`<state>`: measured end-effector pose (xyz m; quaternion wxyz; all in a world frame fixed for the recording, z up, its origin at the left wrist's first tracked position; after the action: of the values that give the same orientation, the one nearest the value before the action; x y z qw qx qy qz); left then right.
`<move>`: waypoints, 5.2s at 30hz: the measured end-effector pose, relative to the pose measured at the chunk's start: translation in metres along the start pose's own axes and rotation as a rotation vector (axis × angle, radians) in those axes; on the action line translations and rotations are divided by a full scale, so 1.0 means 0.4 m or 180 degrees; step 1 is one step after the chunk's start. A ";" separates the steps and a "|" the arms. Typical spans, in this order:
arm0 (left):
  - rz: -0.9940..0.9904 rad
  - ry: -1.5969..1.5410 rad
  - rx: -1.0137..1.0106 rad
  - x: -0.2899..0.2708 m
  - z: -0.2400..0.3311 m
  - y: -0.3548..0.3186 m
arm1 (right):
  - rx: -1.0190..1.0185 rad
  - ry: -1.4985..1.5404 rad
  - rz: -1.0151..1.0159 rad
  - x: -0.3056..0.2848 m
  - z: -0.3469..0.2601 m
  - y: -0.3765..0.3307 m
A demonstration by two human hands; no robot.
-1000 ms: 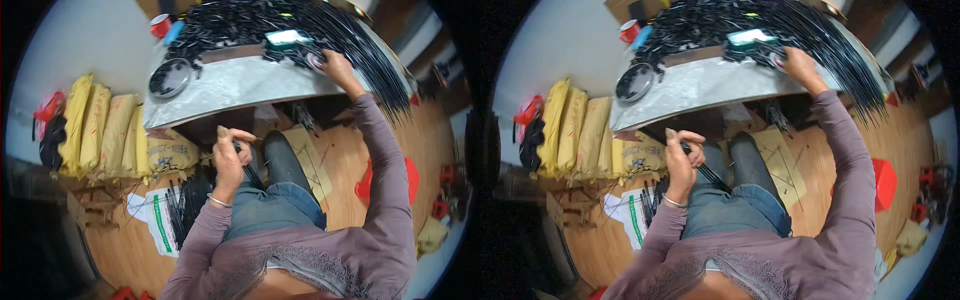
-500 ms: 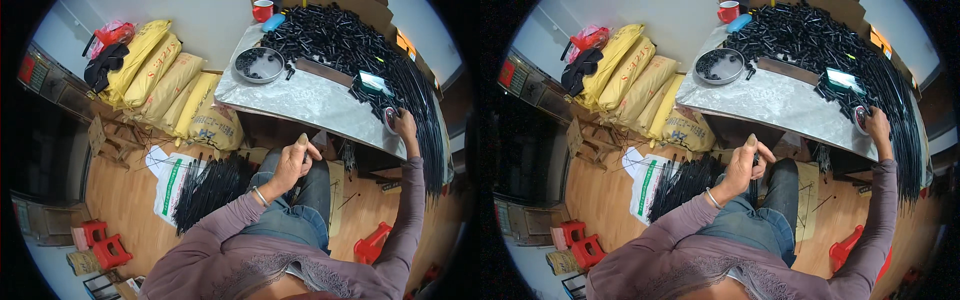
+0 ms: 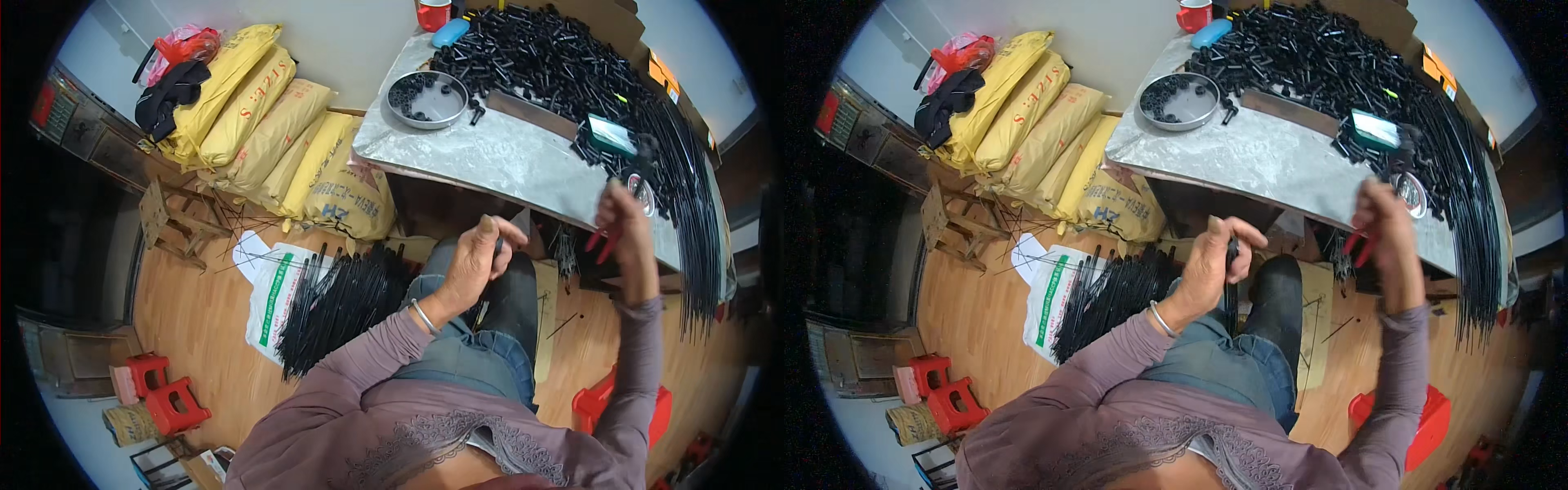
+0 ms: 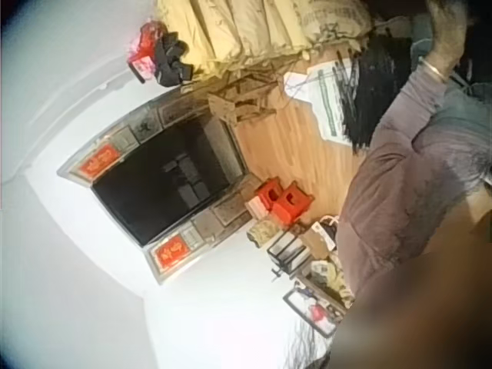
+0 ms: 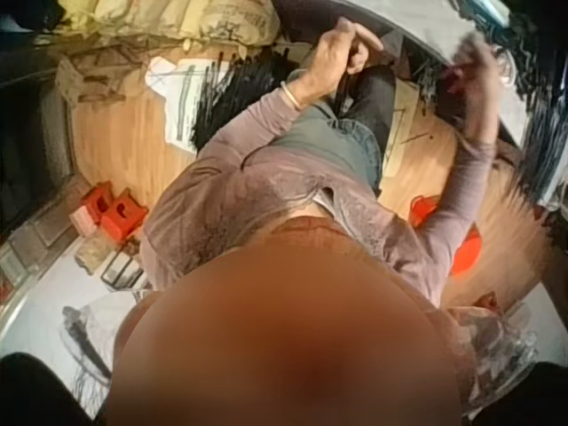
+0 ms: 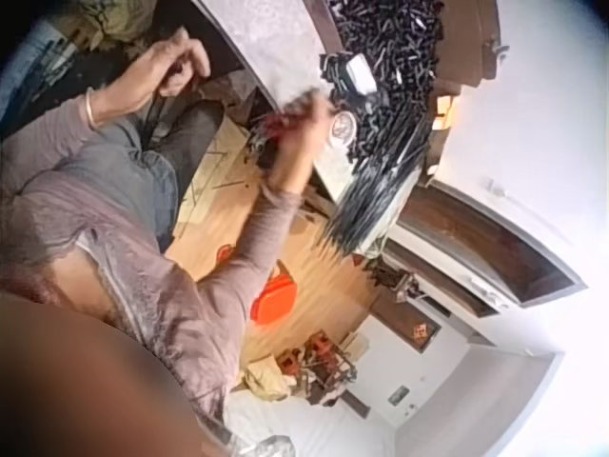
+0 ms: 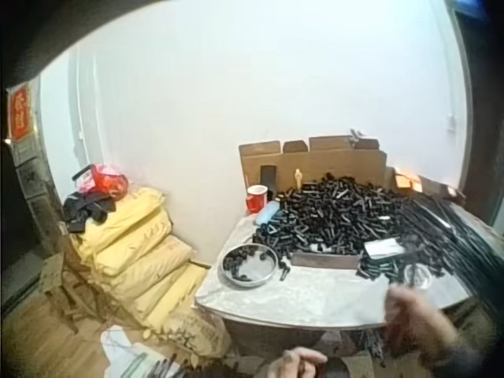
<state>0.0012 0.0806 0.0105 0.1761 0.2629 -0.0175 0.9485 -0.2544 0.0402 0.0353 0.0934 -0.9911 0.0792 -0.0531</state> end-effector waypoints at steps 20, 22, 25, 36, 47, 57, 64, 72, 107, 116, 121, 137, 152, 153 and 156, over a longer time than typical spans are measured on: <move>0.0469 0.0636 0.1391 -0.049 0.053 -0.065 | -0.0075 0.1027 -0.0219 0.415 0.119 -0.214; 0.0509 0.0576 0.1344 -0.049 0.062 -0.065 | -0.0090 0.0991 -0.0242 0.418 0.120 -0.210; 0.0517 0.0858 0.1452 -0.048 0.059 -0.079 | -0.0168 0.0884 -0.0020 0.418 0.124 -0.209; 0.0287 0.0750 0.1201 -0.007 0.041 -0.095 | -0.0492 0.0126 0.0503 0.394 0.092 -0.220; 0.0217 0.0796 0.1127 0.000 0.049 -0.102 | -0.1260 -0.1151 0.0851 0.389 0.055 -0.222; -0.0096 0.0186 0.0836 -0.009 0.044 -0.102 | -0.0815 -0.0316 0.0053 0.378 0.095 -0.196; 0.0042 0.0353 0.0959 -0.056 0.044 -0.069 | -0.0498 0.0232 -0.0923 0.395 0.101 -0.197; -0.0015 0.0259 0.0701 -0.057 0.015 -0.067 | -0.0533 -0.0479 -0.0814 0.401 0.114 -0.233; 0.0372 0.0233 0.0419 -0.044 0.024 -0.079 | -0.1235 -0.1559 -0.0073 0.412 0.074 -0.275; 0.0572 0.0001 -0.0086 -0.066 0.018 -0.053 | 0.0833 -0.2100 -0.2212 0.343 0.055 -0.341; 0.0330 -0.0050 -0.0175 -0.049 0.014 -0.048 | 0.1262 -0.2078 -0.2303 0.308 0.059 -0.337; 0.0288 0.0042 -0.0369 -0.042 -0.012 -0.052 | 0.1230 -0.3661 -0.2060 0.322 0.011 -0.344; 0.0134 -0.0260 -0.0445 -0.040 -0.018 -0.048 | 0.1771 -0.3229 -0.2326 0.298 0.000 -0.344; 0.0121 -0.0239 -0.0436 -0.037 -0.019 -0.049 | 0.1759 -0.3045 -0.2254 0.296 0.003 -0.345; 0.0116 -0.0124 -0.0440 -0.038 -0.028 -0.053 | 0.1929 -0.3251 -0.2162 0.292 0.000 -0.354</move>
<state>0.0151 0.0970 -0.0080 0.1762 0.2681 -0.0911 0.9427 -0.1190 0.1582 0.0732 0.3705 -0.7918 -0.3085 0.3749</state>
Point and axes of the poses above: each hand's wrist, its own y-axis towards the middle knuckle, its own x-axis out of the palm, z = x × y, the point moved 6 cm from there along y, towards the middle knuckle, and after that the axes turned 8 degrees about -y, right-handed, at the moved point
